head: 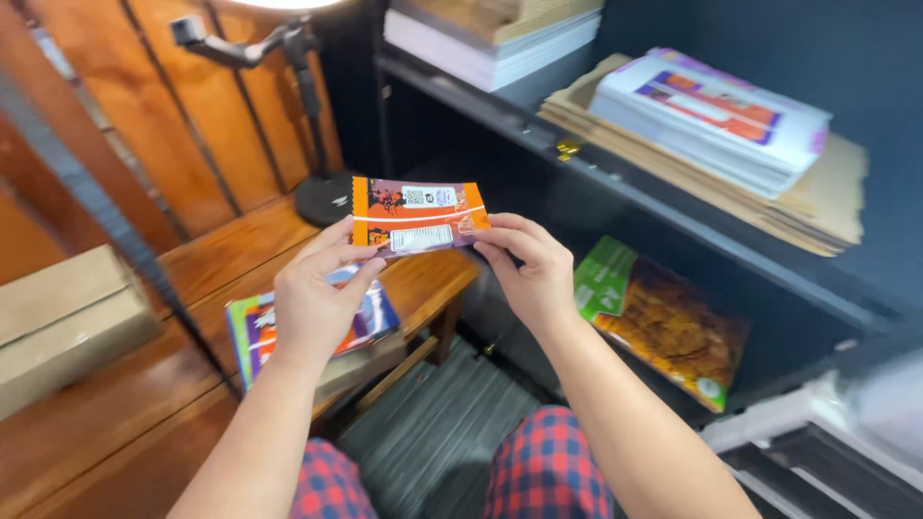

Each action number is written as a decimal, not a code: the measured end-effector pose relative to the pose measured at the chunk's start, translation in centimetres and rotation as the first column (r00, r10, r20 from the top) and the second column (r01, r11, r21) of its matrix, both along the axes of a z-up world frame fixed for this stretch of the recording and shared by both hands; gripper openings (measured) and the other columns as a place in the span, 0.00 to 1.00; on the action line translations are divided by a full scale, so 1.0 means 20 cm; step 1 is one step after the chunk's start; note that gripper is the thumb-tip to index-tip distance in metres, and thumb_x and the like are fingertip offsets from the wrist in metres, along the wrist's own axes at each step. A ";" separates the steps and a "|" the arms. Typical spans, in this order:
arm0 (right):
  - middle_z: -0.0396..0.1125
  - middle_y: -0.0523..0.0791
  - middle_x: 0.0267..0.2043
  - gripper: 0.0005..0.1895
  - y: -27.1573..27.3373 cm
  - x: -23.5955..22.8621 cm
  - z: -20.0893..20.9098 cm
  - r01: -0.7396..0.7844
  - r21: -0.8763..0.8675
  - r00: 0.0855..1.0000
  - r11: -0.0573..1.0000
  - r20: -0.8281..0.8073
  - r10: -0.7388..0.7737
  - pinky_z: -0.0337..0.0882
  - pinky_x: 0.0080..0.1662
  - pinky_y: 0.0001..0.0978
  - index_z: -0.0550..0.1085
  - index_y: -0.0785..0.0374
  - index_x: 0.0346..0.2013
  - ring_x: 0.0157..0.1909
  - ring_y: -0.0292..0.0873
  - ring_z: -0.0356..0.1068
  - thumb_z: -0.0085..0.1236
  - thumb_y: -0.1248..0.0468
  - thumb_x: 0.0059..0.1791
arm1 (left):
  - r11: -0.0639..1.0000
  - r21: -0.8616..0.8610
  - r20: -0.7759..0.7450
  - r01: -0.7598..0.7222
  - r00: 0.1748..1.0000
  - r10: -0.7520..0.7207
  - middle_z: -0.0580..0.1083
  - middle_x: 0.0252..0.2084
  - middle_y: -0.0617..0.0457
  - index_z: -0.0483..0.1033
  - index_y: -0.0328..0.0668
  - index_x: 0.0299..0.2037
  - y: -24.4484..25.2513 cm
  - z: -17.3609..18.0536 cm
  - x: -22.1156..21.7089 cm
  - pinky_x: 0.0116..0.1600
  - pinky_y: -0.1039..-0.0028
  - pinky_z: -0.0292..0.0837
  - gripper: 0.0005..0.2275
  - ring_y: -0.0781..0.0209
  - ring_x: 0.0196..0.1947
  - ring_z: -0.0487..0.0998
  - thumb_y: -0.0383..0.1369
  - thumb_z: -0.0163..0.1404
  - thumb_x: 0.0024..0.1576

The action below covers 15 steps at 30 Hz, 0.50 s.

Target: The person organizes stationery items by picking up packages of photo paper and sticker sheets from a wooden bench and placing them onto a black shelf. The person also handles clear plastic bags, placing them on the shelf.

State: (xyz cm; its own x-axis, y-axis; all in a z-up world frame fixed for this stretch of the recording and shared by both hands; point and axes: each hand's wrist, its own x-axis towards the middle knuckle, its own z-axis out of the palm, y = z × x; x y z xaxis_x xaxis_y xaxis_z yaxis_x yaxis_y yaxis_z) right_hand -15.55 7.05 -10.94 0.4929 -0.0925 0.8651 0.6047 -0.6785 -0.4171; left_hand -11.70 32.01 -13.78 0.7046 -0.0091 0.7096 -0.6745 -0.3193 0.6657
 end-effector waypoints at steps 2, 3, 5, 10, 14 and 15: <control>0.78 0.45 0.42 0.08 -0.11 -0.02 0.10 0.046 -0.008 0.998 0.999 0.037 -0.045 0.79 0.47 0.37 0.85 0.54 0.37 0.43 0.48 0.79 0.72 0.70 0.46 | 0.999 0.006 0.034 0.032 0.999 -0.032 0.79 0.57 0.44 0.86 0.47 0.39 -0.11 0.13 0.00 0.57 0.61 0.78 0.07 0.46 0.53 0.81 0.29 0.67 0.51; 0.78 0.44 0.42 0.08 -0.16 -0.03 0.15 0.065 -0.009 0.996 0.998 0.060 -0.064 0.79 0.46 0.37 0.85 0.54 0.37 0.43 0.48 0.79 0.72 0.70 0.46 | 0.999 0.017 0.054 0.036 0.998 -0.037 0.79 0.56 0.44 0.86 0.47 0.38 -0.16 0.20 -0.01 0.57 0.62 0.78 0.06 0.47 0.53 0.82 0.29 0.66 0.52; 0.78 0.44 0.44 0.08 -0.27 -0.06 0.25 0.113 -0.048 0.989 0.992 0.103 -0.107 0.79 0.46 0.38 0.84 0.54 0.37 0.44 0.48 0.79 0.71 0.70 0.46 | 0.997 0.020 0.105 0.079 0.991 -0.080 0.79 0.56 0.44 0.86 0.47 0.38 -0.26 0.29 0.03 0.57 0.63 0.78 0.06 0.47 0.53 0.81 0.28 0.66 0.52; 0.78 0.43 0.44 0.07 -0.51 -0.11 0.44 0.253 -0.124 0.948 0.960 0.232 -0.220 0.78 0.48 0.37 0.84 0.52 0.37 0.46 0.48 0.79 0.73 0.68 0.47 | 0.985 -0.019 0.154 0.173 0.974 -0.168 0.79 0.56 0.43 0.86 0.43 0.39 -0.55 0.49 0.14 0.55 0.65 0.78 0.06 0.43 0.53 0.81 0.27 0.67 0.54; 0.78 0.44 0.44 0.08 -0.72 -0.11 0.55 0.334 -0.152 0.920 0.930 0.270 -0.286 0.76 0.49 0.38 0.83 0.53 0.38 0.47 0.50 0.78 0.71 0.69 0.47 | 0.952 -0.066 0.059 0.300 0.953 -0.296 0.78 0.58 0.49 0.85 0.48 0.40 -0.80 0.58 0.29 0.54 0.71 0.79 0.06 0.50 0.55 0.80 0.31 0.66 0.54; 0.78 0.45 0.43 0.07 -0.76 -0.11 0.57 0.339 -0.148 0.917 0.929 0.272 -0.292 0.76 0.49 0.39 0.83 0.54 0.38 0.47 0.51 0.78 0.70 0.70 0.48 | 0.942 -0.080 0.015 0.326 0.945 -0.326 0.78 0.58 0.50 0.85 0.49 0.40 -0.86 0.60 0.32 0.54 0.70 0.79 0.07 0.48 0.55 0.80 0.32 0.66 0.54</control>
State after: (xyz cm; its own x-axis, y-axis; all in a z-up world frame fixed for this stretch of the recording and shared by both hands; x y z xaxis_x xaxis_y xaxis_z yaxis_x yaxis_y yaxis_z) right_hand -17.75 -8.20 0.48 0.2398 -0.0322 0.9703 0.4115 -0.9018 -0.1317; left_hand -5.29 14.79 -1.71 0.6714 -0.1810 0.7187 -0.7339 -0.0273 0.6787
